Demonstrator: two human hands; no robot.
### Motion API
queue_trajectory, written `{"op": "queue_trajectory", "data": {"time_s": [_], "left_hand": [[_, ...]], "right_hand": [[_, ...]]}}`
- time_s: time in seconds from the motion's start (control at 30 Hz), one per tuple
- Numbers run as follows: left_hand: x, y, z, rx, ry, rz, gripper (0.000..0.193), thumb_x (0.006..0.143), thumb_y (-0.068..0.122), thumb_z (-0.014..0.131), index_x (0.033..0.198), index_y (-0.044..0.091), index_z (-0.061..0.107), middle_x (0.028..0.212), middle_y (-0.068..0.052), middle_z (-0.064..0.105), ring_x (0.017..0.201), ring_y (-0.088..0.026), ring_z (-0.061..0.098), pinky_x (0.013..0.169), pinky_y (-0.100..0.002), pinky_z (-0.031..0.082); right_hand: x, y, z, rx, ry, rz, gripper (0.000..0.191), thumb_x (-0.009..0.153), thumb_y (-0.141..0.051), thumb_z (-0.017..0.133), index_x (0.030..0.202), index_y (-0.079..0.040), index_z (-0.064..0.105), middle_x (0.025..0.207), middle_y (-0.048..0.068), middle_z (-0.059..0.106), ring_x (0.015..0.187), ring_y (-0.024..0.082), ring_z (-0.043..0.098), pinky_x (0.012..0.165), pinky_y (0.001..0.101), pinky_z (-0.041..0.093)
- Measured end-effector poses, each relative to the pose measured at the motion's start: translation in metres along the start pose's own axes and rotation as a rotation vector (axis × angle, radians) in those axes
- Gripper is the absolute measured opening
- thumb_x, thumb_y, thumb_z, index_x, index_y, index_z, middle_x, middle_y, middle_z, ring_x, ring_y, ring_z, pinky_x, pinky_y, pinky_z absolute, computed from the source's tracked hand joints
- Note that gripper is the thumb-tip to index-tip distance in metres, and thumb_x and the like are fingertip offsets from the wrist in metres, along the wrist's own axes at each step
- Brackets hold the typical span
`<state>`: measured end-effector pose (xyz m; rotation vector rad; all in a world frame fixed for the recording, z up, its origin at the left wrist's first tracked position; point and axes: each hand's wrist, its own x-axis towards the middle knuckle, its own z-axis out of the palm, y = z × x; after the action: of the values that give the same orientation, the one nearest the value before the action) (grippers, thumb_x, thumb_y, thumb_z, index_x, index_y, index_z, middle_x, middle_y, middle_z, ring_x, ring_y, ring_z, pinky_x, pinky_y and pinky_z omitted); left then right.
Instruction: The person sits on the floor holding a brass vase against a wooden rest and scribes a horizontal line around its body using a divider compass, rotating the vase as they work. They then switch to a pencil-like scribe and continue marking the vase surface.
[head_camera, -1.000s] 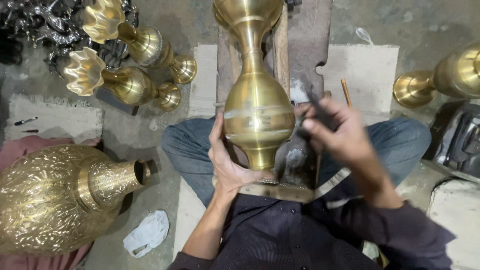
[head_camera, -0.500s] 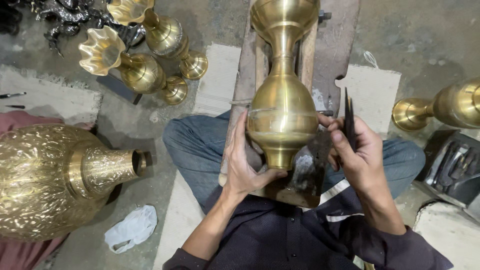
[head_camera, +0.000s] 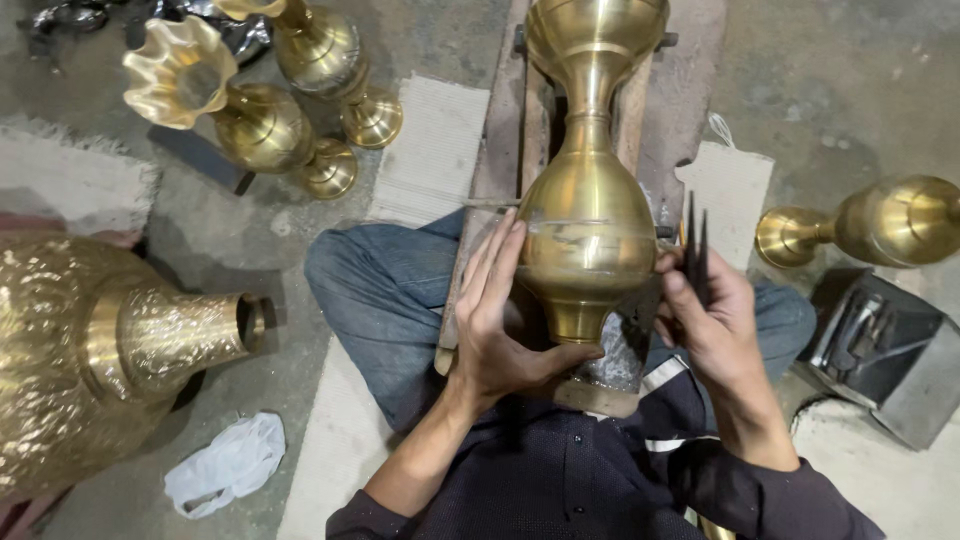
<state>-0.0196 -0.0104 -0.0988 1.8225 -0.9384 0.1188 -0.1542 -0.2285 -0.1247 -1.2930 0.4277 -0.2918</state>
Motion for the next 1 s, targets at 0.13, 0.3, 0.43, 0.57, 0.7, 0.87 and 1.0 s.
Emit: {"op": "queue_trajectory", "data": {"time_s": [0.13,0.3,0.43,0.57,0.7,0.87,1.0], "left_hand": [[-0.002,-0.004,0.0,-0.01,-0.022,-0.015,0.123,0.063,0.054,0.095,0.154,-0.009,0.039,0.157,-0.032,0.048,0.146,-0.044,0.054,0.127,-0.051,0.044],[-0.007,-0.011,0.001,-0.131,-0.072,-0.124,0.128,0.066,0.058,0.093,0.156,-0.011,0.033,0.151,-0.029,0.055,0.14,-0.039,0.062,0.124,-0.047,0.049],[-0.012,-0.013,0.006,-0.192,-0.089,-0.198,0.132,0.067,0.057,0.092,0.159,-0.012,0.027,0.15,-0.03,0.057,0.14,-0.041,0.062,0.122,-0.046,0.049],[-0.014,-0.013,0.007,-0.204,-0.113,-0.198,0.133,0.07,0.058,0.091,0.16,-0.012,0.024,0.15,-0.03,0.058,0.141,-0.04,0.063,0.125,-0.046,0.049],[-0.013,-0.011,0.006,-0.158,-0.11,-0.173,0.131,0.071,0.059,0.089,0.161,-0.012,0.024,0.152,-0.031,0.056,0.142,-0.041,0.062,0.125,-0.046,0.048],[-0.015,-0.012,0.008,-0.189,-0.114,-0.17,0.131,0.074,0.061,0.087,0.161,-0.013,0.022,0.152,-0.032,0.055,0.141,-0.041,0.061,0.124,-0.046,0.048],[-0.011,-0.013,0.007,-0.208,-0.115,-0.136,0.13,0.075,0.061,0.087,0.161,-0.012,0.022,0.154,-0.031,0.054,0.141,-0.041,0.061,0.126,-0.047,0.048]], "right_hand": [[-0.004,0.003,0.007,0.049,0.035,-0.01,0.02,0.106,-0.021,0.062,0.114,-0.003,0.059,0.069,-0.003,0.05,0.05,0.005,0.045,0.046,0.0219,0.038],[-0.011,-0.008,0.007,0.047,0.058,-0.087,0.021,0.109,-0.02,0.061,0.118,-0.002,0.059,0.078,0.004,0.059,0.052,0.006,0.044,0.046,0.0221,0.04],[-0.013,-0.018,0.004,0.136,0.035,-0.072,0.02,0.108,-0.021,0.059,0.113,-0.002,0.057,0.143,0.029,0.063,0.05,0.005,0.044,0.047,0.0215,0.041],[-0.014,-0.02,0.003,0.164,0.015,-0.058,0.021,0.107,-0.021,0.059,0.114,-0.002,0.055,0.147,0.035,0.055,0.05,0.007,0.048,0.047,0.0207,0.04],[-0.016,-0.02,-0.001,0.153,0.01,-0.061,0.021,0.107,-0.022,0.059,0.114,-0.002,0.055,0.146,0.035,0.057,0.05,0.007,0.048,0.047,0.0204,0.04],[-0.018,-0.022,-0.003,0.136,-0.003,-0.067,0.021,0.107,-0.02,0.059,0.115,-0.001,0.056,0.144,0.035,0.058,0.052,0.007,0.048,0.048,0.0208,0.041],[-0.018,-0.024,-0.003,0.116,-0.005,-0.067,0.02,0.108,-0.019,0.059,0.115,-0.001,0.055,0.145,0.035,0.058,0.052,0.007,0.047,0.05,0.0209,0.043]]}}
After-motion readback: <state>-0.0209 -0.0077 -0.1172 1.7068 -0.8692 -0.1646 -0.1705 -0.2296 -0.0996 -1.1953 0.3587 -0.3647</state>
